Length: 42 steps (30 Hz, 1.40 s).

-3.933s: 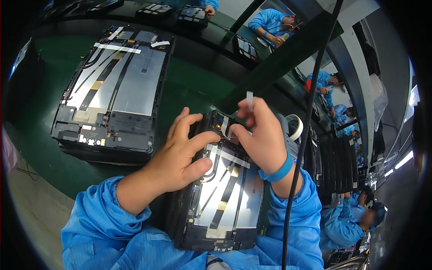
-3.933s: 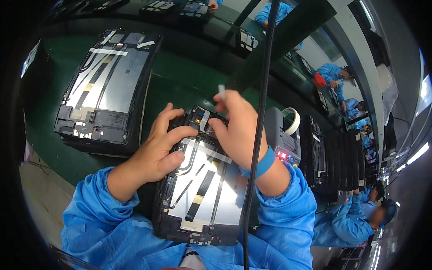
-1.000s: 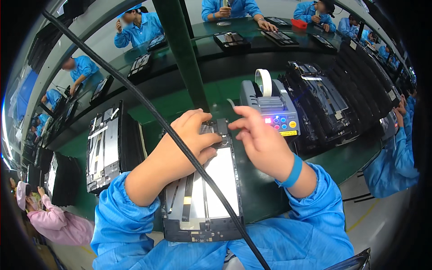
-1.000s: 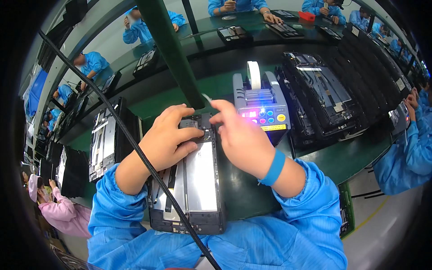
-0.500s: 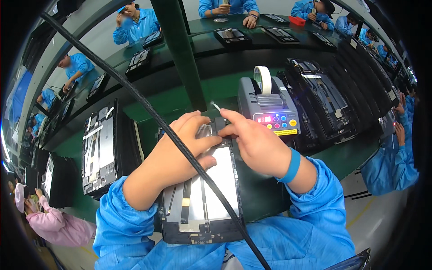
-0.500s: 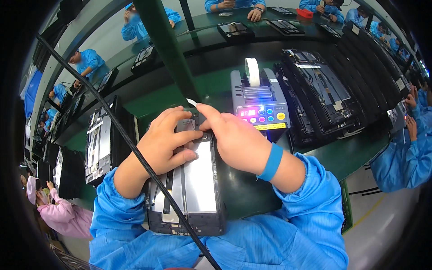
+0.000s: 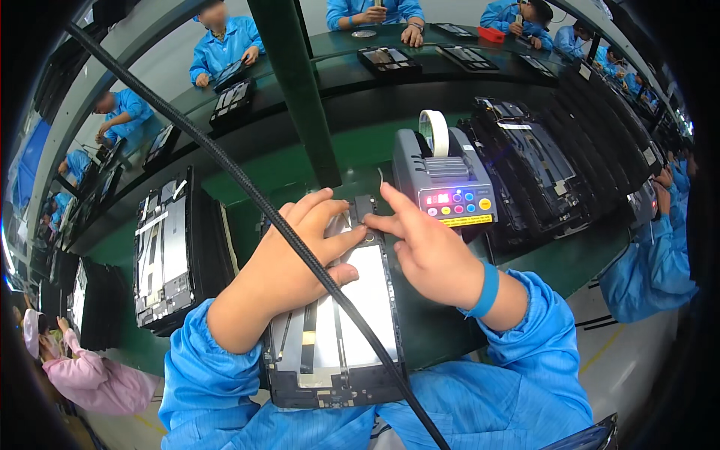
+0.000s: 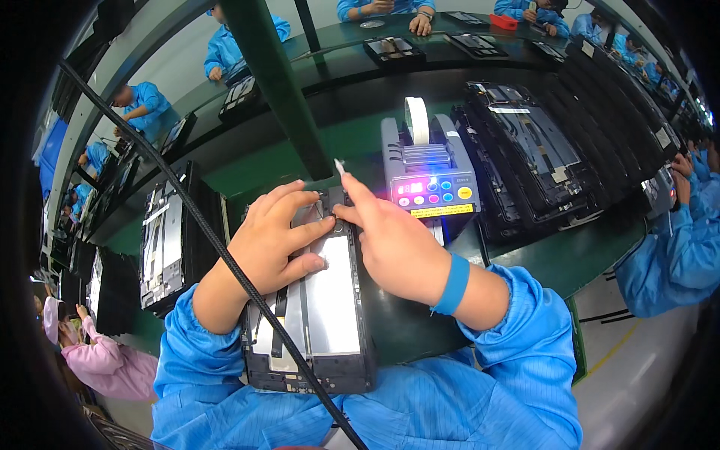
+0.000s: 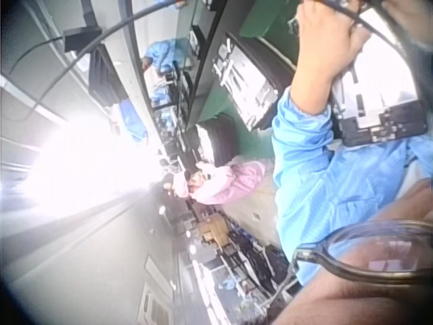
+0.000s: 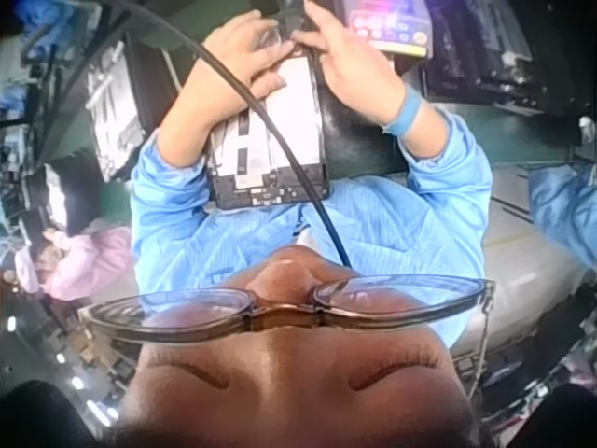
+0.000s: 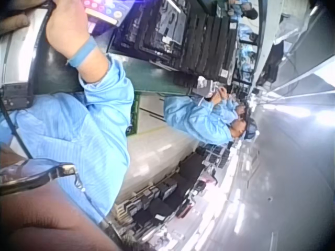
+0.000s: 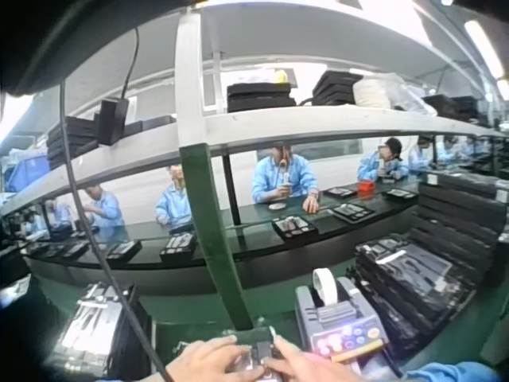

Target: The person repeatedly applies small white adhesive strips to the internal components of a rectangular electronic device on a green workbench. They handle the device, peel and place the strips, and occasionally move the device to a stack on the right side of the table.

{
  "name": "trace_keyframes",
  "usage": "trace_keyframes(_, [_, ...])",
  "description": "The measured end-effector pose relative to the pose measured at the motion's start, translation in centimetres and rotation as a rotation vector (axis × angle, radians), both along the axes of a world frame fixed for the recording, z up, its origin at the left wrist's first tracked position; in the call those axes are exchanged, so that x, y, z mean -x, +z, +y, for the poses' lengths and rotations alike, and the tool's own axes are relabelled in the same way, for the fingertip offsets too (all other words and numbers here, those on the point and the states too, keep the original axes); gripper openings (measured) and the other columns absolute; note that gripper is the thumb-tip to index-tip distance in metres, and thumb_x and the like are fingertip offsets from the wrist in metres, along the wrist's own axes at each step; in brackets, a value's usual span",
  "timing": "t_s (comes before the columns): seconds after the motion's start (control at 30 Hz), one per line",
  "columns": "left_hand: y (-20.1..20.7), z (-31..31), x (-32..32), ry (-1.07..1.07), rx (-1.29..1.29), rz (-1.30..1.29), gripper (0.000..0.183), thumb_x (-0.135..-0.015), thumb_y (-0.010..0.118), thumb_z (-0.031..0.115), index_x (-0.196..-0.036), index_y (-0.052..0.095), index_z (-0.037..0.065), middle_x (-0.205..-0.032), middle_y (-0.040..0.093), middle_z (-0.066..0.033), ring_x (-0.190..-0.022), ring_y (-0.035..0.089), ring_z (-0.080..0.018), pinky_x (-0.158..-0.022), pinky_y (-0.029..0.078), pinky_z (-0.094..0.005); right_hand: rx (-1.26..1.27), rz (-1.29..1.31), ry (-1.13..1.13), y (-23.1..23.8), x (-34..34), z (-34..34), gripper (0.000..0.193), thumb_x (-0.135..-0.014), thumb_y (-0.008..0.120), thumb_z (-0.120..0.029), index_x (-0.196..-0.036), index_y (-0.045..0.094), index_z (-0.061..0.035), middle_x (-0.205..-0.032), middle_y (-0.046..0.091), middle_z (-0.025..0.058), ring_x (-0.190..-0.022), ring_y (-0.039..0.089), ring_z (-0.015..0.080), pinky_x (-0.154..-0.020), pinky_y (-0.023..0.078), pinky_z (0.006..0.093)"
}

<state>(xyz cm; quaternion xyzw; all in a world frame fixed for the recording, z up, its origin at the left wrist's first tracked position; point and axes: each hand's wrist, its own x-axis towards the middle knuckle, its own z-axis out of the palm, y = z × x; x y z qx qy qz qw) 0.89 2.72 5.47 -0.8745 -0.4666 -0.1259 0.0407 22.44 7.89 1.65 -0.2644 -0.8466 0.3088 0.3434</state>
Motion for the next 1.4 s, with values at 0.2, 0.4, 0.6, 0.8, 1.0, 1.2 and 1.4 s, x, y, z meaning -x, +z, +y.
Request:
trace_keyframes(0.2, [-0.1,-0.3,-0.1,0.06,-0.009,-0.017,0.051,-0.068,0.075,0.033,-0.114,0.065,0.013,-0.122,0.051,-0.0154,-0.125,0.042,-0.0409,-0.098,0.037,-0.0518,0.06,-0.152,0.04,1.8,0.0,0.4,0.071,-0.078,0.047,0.012,-0.144,0.024,-0.0011,-0.114,0.063,0.0176,-0.104,0.06,0.0349,-0.094,0.045,0.0415])
trace_keyframes(0.4, [-0.2,-0.5,0.1,0.101,0.028,-0.071,0.047,-0.07,0.074,0.027,-0.116,0.065,0.017,-0.123,0.05,-0.0175,-0.127,0.04,-0.0435,-0.101,0.034,-0.0522,-0.065,-0.079,0.191,2.9,-0.3,2.0,0.023,-0.082,0.059,-0.009,-0.104,0.06,-0.0077,-0.093,0.063,0.0147,-0.089,0.061,0.0345,-0.079,0.049,0.0424])
trace_keyframes(0.6, [-0.5,0.4,0.3,0.168,0.195,-0.267,0.032,-0.078,0.066,0.017,-0.11,0.07,0.016,-0.133,0.046,-0.0222,-0.137,0.022,-0.0479,-0.109,0.025,-0.0536,-0.149,-0.464,0.253,3.6,2.2,5.4,0.015,-0.081,0.064,-0.019,-0.08,0.063,-0.0045,-0.076,0.062,0.0135,-0.076,0.061,0.0328,-0.067,0.048,0.0422])
trace_keyframes(0.8, [-0.8,1.7,0.5,0.222,0.334,-0.414,0.019,-0.084,0.064,0.018,-0.1,0.074,0.015,-0.138,0.041,-0.0286,-0.141,0.006,-0.0486,-0.112,0.012,-0.0573,-0.065,-0.779,0.389,4.9,4.2,7.6,0.027,-0.087,0.051,-0.022,-0.082,0.067,-0.0014,-0.066,0.066,0.0103,-0.062,0.065,0.024,-0.064,0.052,0.0381])
trace_keyframes(1.0, [-0.2,2.0,-0.6,0.325,0.323,-0.365,0.013,-0.079,0.072,0.021,-0.088,0.076,0.013,-0.138,0.043,-0.0268,-0.141,0.003,-0.0487,-0.11,0.007,-0.0614,0.071,-0.913,0.373,6.7,4.7,6.9,0.027,-0.087,0.052,-0.023,-0.083,0.068,-0.0019,-0.07,0.068,0.0083,-0.062,0.065,0.0222,-0.062,0.053,0.0359])
trace_keyframes(1.2, [-0.3,3.0,-1.0,0.356,0.331,-0.35,0.017,-0.071,0.079,0.023,-0.082,0.073,0.01,-0.138,0.046,-0.0231,-0.141,0.007,-0.0483,-0.111,0.005,-0.0615,0.265,-1.077,0.184,6.6,5.6,6.5,0.03,-0.083,0.065,-0.031,-0.089,0.07,-0.0023,-0.079,0.07,0.0091,-0.076,0.068,0.0242,-0.068,0.054,0.0359])
trace_keyframes(1.4, [0.7,3.7,-1.3,0.428,0.4,-0.3,0.021,-0.071,0.079,0.023,-0.083,0.07,0.01,-0.137,0.046,-0.0229,-0.141,0.013,-0.0455,-0.112,0.007,-0.0593,0.085,-1.015,0.021,8.0,5.1,6.0,0.042,-0.072,0.079,-0.029,-0.087,0.063,0.0074,-0.074,0.067,0.016,-0.066,0.067,0.0279,-0.061,0.054,0.0367])
